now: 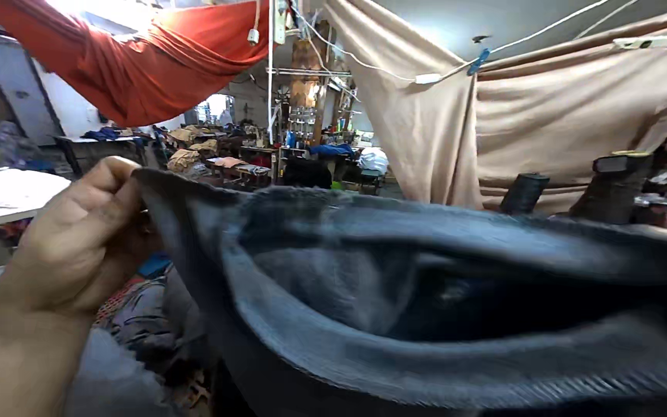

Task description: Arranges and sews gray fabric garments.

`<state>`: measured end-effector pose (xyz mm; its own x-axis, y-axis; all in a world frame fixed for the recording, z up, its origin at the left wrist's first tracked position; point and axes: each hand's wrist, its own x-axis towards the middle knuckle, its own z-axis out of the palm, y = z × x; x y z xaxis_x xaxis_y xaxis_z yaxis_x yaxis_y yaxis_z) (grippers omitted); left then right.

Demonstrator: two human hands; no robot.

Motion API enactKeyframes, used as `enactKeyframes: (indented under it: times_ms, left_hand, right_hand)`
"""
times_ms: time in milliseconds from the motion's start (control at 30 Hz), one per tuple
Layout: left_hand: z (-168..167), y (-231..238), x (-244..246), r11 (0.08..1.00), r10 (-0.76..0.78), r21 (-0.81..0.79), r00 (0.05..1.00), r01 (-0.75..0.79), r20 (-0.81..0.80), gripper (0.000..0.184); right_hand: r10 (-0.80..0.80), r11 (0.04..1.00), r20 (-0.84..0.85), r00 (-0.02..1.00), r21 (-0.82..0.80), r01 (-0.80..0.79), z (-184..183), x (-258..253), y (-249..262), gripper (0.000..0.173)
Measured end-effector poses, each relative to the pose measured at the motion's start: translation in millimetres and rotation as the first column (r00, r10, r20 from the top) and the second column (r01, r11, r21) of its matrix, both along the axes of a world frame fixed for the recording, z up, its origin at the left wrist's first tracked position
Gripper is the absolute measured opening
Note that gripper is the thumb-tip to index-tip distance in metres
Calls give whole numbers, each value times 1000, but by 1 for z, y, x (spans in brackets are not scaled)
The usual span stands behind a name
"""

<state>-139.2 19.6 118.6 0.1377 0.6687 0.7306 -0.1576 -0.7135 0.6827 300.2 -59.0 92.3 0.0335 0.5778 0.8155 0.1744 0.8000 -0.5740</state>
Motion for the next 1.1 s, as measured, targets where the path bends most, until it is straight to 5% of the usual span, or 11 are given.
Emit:
enactKeyframes:
  times_ms: [67,133,267,467,633,767,867,1000,1100]
  left_hand:
    - [13,8,-26,965,220,-116,966,-235,-133,20]
    - [24,23,-63,811,519,-152,814,-565,-259,11]
    - [54,-1,-146,502,849,16,490,-865,-198,34]
    - [63,-102,-226,191,976,333,141,-923,-169,45]
    - [-7,-196,-179,16,818,392,-214,-920,-535,53]
    - [-60,-233,-135,14,428,128,-110,-992,-897,33]
    - [-90,-232,-141,41,387,-11,26,-999,-922,50]
    - [-95,-189,-138,197,492,252,-127,-947,-861,57]
    - [-97,-132,-116,342,581,367,-113,-865,-806,50]
  right_hand:
    - [141,987,241,960,-115,-116,-10,-22,59,9]
    - [206,973,390,897,-179,-145,-19,-56,113,6]
    - [288,955,248,925,-143,-259,-14,-133,161,8]
    - [343,939,197,919,-85,-332,-31,-213,163,14]
    - [421,903,415,807,-280,-327,-123,-249,150,10]
    - [605,786,503,618,-504,-359,-208,-253,129,15]
    - [629,764,517,581,-551,-336,-242,-242,113,14]
    - [501,822,514,696,-534,-198,-246,-205,121,16]
    - [361,844,474,803,-532,-66,-250,-168,133,20]
